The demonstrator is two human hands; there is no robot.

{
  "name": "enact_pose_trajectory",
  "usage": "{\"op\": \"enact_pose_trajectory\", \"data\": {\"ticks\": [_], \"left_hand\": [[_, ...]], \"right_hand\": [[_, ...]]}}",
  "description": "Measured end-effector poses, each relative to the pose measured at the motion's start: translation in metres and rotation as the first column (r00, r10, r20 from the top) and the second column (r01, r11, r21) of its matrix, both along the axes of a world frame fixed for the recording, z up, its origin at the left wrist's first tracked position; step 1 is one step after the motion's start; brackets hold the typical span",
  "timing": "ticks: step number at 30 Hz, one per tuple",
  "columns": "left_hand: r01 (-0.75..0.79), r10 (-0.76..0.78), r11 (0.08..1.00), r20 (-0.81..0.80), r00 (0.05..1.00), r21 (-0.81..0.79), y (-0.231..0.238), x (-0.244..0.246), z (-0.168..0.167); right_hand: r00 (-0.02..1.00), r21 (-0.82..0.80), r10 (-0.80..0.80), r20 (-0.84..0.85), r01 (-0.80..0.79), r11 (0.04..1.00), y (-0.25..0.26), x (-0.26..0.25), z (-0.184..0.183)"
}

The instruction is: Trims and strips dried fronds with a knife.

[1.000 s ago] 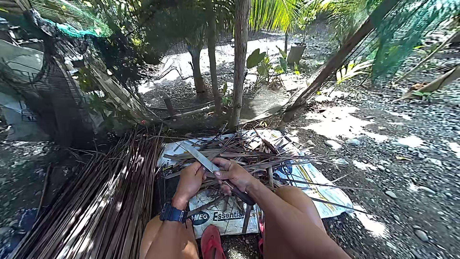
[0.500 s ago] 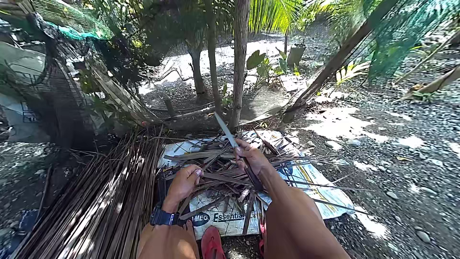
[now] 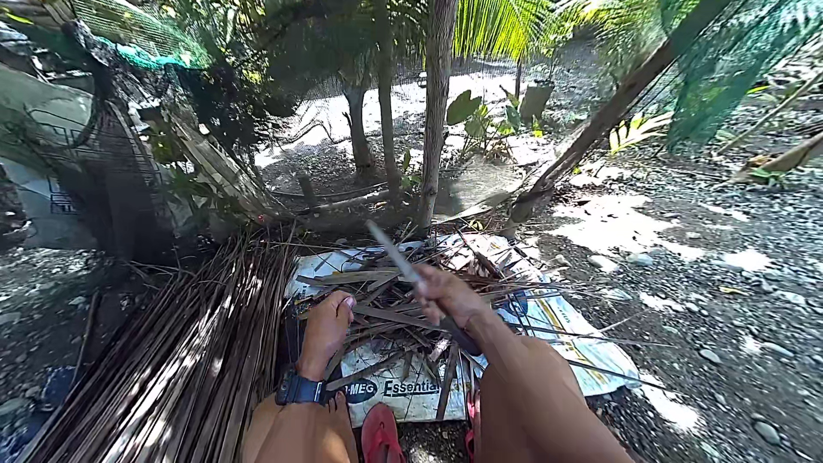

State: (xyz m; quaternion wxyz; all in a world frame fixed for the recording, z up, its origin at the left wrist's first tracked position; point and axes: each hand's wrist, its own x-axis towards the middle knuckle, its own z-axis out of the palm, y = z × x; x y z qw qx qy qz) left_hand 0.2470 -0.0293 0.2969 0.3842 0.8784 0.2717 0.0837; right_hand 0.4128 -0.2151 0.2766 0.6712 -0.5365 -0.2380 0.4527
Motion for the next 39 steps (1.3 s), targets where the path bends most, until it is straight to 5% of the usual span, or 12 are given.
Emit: {"op": "enact_pose_trajectory", "data": {"ticks": [2,5,16,22,27,32,36,39], "left_hand": [[0.02,-0.021,0.999,0.028,0.999,0.048,-0.008,0.005,-0.002],[0.075,-0.081,0.991,0.055,0.995,0.109,-0.016,0.011,-0.005],[0.125,-0.128,0.987,0.03,0.991,0.099,-0.004,0.0,0.0],[-0.047,0.038,0.998,0.179,0.983,0.048,0.028,-0.027,0.0],[-0.235,0.219,0.97,0.658,0.721,-0.066,0.065,-0.06,-0.001],[-0.465,0.376,0.87,0.829,0.415,-0.162,0.079,-0.101,0.011],[-0.47,0.584,0.762,0.787,0.201,-0.446,0.07,-0.143,-0.032],[-0.437,0.86,0.477,0.508,0.05,-0.763,0.046,-0.169,-0.106]], "right_hand": [[0.985,-0.009,0.173,-0.01,-0.173,0.985,0.014,-0.016,-0.006],[0.977,0.035,0.205,-0.061,-0.203,0.978,0.026,-0.023,-0.013],[0.944,0.08,-0.269,-0.189,0.288,0.954,0.004,0.023,-0.004],[0.761,0.008,-0.604,-0.235,0.623,0.782,-0.024,0.054,0.008],[0.659,-0.077,-0.717,-0.226,0.722,0.688,-0.042,0.071,-0.002],[0.697,-0.117,-0.711,-0.097,0.701,0.703,-0.032,0.067,-0.011],[0.758,-0.131,-0.652,0.004,0.647,0.751,-0.023,0.062,-0.013],[0.773,-0.145,-0.632,0.046,0.631,0.762,-0.013,0.053,-0.012]]}}
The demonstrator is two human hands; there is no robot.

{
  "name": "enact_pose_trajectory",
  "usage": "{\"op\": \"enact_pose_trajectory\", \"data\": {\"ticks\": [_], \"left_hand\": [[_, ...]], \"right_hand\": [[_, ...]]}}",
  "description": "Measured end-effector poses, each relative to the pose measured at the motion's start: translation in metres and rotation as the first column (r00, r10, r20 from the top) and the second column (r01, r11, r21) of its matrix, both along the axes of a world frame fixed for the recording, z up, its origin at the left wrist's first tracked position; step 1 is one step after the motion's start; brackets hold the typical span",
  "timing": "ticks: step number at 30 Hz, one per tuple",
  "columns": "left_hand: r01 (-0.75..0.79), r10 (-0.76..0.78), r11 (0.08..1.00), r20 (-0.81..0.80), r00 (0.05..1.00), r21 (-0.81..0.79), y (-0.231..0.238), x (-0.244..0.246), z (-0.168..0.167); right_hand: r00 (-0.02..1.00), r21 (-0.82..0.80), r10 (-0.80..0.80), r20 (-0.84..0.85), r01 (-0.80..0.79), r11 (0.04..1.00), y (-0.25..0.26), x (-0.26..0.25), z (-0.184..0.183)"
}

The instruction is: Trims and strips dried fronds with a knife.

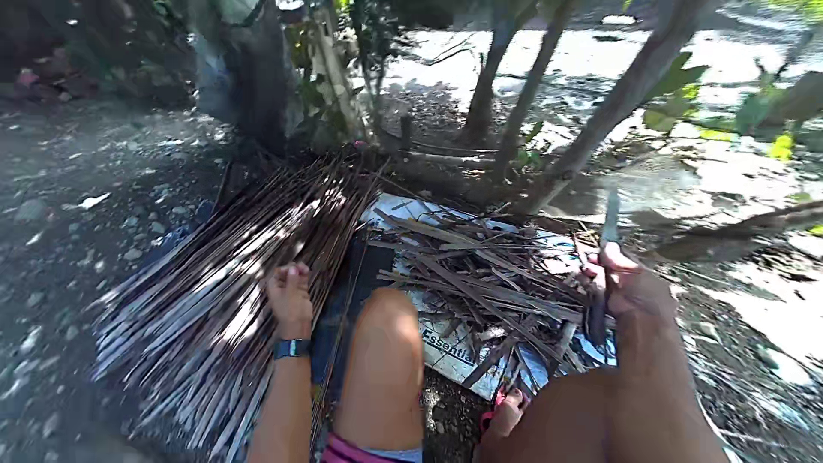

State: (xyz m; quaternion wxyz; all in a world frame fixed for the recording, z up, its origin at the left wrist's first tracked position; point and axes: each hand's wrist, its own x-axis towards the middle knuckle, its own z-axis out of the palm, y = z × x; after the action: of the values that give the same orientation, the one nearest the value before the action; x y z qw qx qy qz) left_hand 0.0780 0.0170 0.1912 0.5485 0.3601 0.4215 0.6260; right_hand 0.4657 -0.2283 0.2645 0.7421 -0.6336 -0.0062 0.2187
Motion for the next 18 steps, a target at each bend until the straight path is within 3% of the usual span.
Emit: {"op": "enact_pose_trajectory", "data": {"ticks": [3,6,9,13,18], "left_hand": [[-0.076,0.13,0.915,0.114,0.985,-0.395,-0.032,-0.01,-0.07],[-0.112,0.236,0.787,0.128,0.963,-0.606,-0.057,-0.009,-0.111],[-0.095,0.234,0.747,0.126,0.964,-0.659,-0.066,-0.001,-0.13],[-0.159,0.423,0.65,0.18,0.888,-0.743,-0.064,0.018,-0.146],[-0.147,0.432,0.597,0.162,0.887,-0.789,-0.075,0.014,-0.159]], "right_hand": [[1.0,-0.012,0.013,-0.002,-0.013,1.0,0.007,-0.008,-0.004],[0.999,-0.045,0.032,0.003,-0.031,0.998,0.009,-0.013,-0.009],[0.998,-0.066,0.056,0.016,-0.055,0.996,0.006,-0.011,-0.014],[0.998,-0.069,0.045,0.033,-0.043,0.997,0.005,-0.013,-0.013],[0.995,-0.052,0.093,0.04,-0.09,0.995,0.005,-0.01,-0.021]]}}
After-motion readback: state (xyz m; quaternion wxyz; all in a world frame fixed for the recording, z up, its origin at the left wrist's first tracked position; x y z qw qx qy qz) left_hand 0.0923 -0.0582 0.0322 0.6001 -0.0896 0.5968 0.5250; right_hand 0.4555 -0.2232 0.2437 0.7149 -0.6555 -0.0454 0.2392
